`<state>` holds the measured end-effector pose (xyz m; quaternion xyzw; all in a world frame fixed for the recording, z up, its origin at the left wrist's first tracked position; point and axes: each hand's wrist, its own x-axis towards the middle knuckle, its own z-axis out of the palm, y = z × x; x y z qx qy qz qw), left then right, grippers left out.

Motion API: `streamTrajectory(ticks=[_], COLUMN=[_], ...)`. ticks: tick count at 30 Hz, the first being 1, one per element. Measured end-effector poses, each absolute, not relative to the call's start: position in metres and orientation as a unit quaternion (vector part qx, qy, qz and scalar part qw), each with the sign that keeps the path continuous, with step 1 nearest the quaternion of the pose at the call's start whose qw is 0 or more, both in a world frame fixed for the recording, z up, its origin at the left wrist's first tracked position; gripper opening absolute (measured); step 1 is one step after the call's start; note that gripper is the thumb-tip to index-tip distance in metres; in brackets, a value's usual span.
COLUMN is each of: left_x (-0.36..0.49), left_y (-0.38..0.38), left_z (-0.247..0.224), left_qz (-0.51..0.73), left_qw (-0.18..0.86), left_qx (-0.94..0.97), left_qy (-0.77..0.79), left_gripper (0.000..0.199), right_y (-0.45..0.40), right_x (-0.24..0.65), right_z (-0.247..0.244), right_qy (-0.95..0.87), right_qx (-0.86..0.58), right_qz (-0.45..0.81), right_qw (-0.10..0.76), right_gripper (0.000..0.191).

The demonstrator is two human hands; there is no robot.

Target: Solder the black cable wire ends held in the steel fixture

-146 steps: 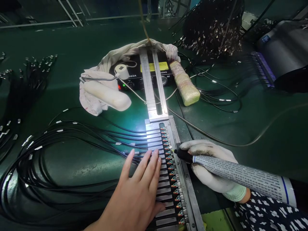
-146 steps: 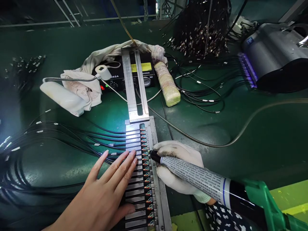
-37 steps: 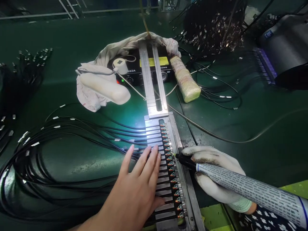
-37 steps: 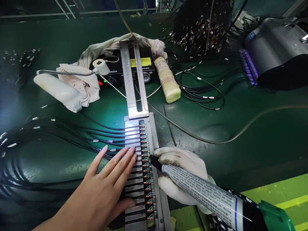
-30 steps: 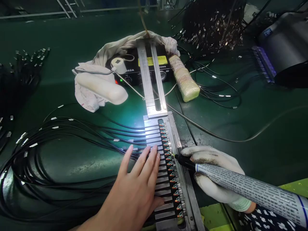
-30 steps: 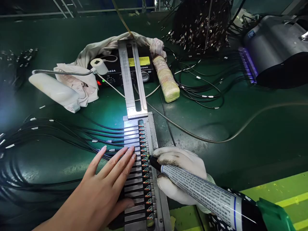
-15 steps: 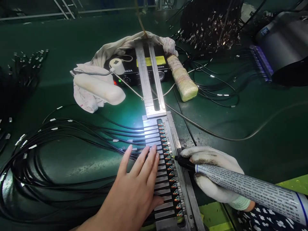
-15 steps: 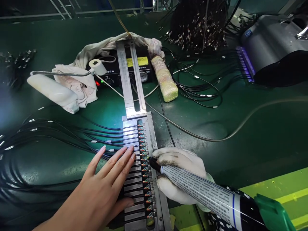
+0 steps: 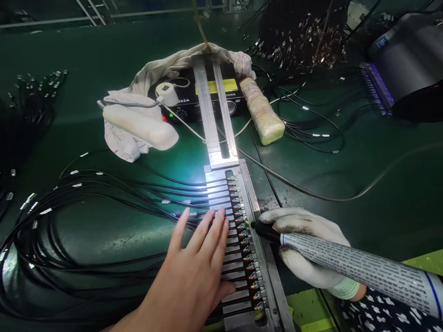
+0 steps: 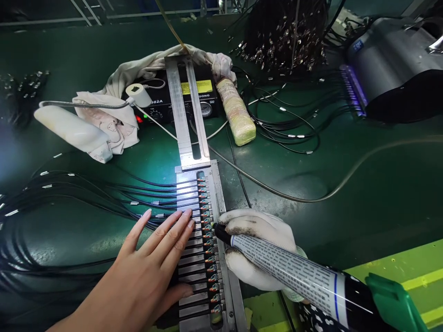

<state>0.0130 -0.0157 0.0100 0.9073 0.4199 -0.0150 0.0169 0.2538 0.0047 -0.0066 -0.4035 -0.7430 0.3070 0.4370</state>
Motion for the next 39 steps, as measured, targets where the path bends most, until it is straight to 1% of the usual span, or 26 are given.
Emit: streamTrajectory(ticks=[12,24,28,31,36,39], left_x=[0.012,0.014,0.014,0.014,0.014,0.014], left_y=[-0.016,-0.015,-0.015,-0.019,-0.032,-0.037], left_z=[0.012,0.014,0.014,0.016,0.021,0.020], left_qz=[-0.031,-0.026,-0.020,-0.020,-0.035,-0.052], left_qw=[0.021,0.021,0.015,0.007,-0.006,-0.021], left_qx=[0.905,0.906,0.907,0.911,0.932,0.934], left_qy=[0.423,0.421,0.421,0.412,0.360,0.354], left_gripper=[0.076,0.074,0.074,0.071,0.068,0.066], right_y=[0.008,0.007,0.004,-0.003,-0.012,-0.010], right_x=[0.251,0.252,0.254,0.257,0.258,0.256], right_z=[-0.001,-0.008,-0.003,0.002,0.000,-0.004], right_qy=[-0.744,-0.727,-0.731,-0.727,-0.759,-0.770], right_qx=[-0.398,-0.405,-0.400,-0.404,-0.395,-0.392], right_qz=[0.299,0.317,0.313,0.312,0.289,0.283], right_qw=[0.445,0.455,0.456,0.460,0.429,0.417], right_gripper=[0.022,0.029,0.030,0.029,0.029,0.029])
